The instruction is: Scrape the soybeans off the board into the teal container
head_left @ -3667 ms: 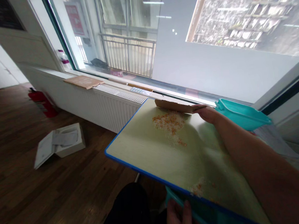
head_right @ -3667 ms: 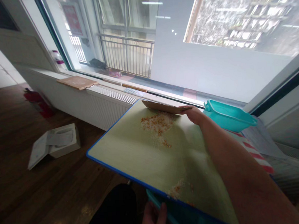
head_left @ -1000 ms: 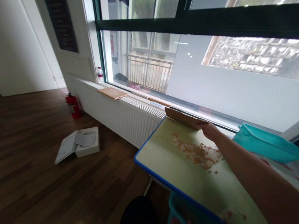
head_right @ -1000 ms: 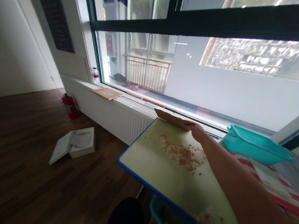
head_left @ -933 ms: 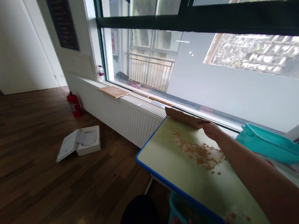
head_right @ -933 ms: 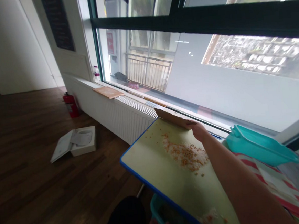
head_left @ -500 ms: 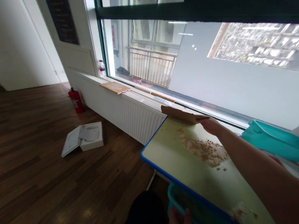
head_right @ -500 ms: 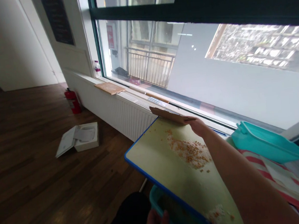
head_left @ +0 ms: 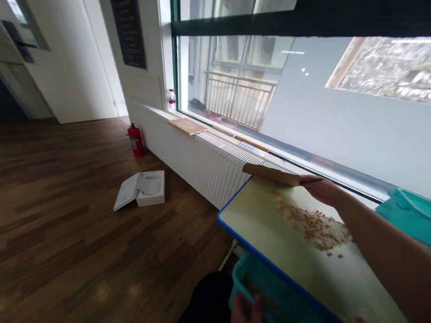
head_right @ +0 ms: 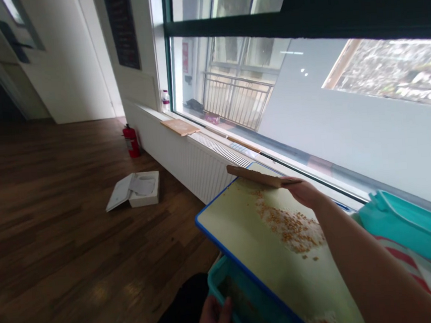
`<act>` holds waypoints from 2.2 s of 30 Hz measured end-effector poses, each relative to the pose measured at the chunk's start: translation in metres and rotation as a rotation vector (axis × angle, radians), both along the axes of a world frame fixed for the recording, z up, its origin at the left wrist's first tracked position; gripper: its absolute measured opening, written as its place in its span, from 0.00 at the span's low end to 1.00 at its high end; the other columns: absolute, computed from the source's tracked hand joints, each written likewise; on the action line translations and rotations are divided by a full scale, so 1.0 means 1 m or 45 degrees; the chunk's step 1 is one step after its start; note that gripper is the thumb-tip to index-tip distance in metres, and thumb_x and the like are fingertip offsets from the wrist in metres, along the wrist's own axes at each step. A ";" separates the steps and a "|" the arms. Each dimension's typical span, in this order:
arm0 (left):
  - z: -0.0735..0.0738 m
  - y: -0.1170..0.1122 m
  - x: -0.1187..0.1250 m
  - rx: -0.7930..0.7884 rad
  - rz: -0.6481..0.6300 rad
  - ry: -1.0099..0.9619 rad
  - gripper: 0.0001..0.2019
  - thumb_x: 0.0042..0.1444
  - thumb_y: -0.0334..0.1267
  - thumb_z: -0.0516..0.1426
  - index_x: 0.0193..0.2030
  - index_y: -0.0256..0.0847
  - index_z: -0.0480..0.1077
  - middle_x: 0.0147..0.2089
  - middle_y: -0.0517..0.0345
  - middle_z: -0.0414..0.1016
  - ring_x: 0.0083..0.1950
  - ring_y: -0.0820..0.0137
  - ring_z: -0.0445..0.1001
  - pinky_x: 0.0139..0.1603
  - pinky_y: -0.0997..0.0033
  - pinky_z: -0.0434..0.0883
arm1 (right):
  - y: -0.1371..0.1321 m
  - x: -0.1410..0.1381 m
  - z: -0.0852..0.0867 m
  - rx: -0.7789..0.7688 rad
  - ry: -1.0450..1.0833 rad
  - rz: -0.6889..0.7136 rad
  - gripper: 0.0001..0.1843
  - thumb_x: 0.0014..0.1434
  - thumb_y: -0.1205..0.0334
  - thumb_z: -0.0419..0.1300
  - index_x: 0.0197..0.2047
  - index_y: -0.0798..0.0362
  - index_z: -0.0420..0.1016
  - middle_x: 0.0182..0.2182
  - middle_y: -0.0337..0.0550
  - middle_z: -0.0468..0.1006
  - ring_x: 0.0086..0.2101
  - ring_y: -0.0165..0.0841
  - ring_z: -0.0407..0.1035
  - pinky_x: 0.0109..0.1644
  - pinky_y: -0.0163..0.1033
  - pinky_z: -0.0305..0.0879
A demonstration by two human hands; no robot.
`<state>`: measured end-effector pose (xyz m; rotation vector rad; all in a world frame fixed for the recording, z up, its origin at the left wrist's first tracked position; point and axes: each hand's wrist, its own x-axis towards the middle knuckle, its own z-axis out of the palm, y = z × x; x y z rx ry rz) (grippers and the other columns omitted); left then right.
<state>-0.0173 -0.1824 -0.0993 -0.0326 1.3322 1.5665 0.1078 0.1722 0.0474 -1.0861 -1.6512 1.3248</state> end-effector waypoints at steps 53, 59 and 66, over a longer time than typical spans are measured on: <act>0.046 -0.020 -0.012 0.138 0.076 -0.010 0.11 0.45 0.39 0.62 0.30 0.36 0.67 0.24 0.60 0.67 0.24 0.74 0.67 0.23 0.74 0.69 | -0.055 0.042 0.015 -0.187 -0.135 0.379 0.14 0.30 0.65 0.71 0.26 0.48 0.80 0.34 0.40 0.79 0.41 0.35 0.68 0.53 0.40 0.57; 0.055 -0.020 -0.015 0.150 0.064 -0.015 0.11 0.44 0.38 0.63 0.29 0.36 0.66 0.24 0.62 0.67 0.23 0.75 0.66 0.22 0.75 0.69 | -0.063 0.050 0.011 -0.194 -0.093 0.412 0.10 0.32 0.66 0.70 0.23 0.48 0.78 0.32 0.37 0.79 0.38 0.32 0.69 0.49 0.38 0.60; 0.057 -0.018 -0.024 0.158 0.081 0.011 0.11 0.42 0.37 0.64 0.28 0.36 0.66 0.22 0.62 0.67 0.21 0.76 0.66 0.19 0.76 0.68 | -0.067 0.054 0.009 -0.194 -0.128 0.455 0.12 0.33 0.63 0.70 0.27 0.49 0.78 0.33 0.40 0.79 0.37 0.34 0.70 0.47 0.40 0.63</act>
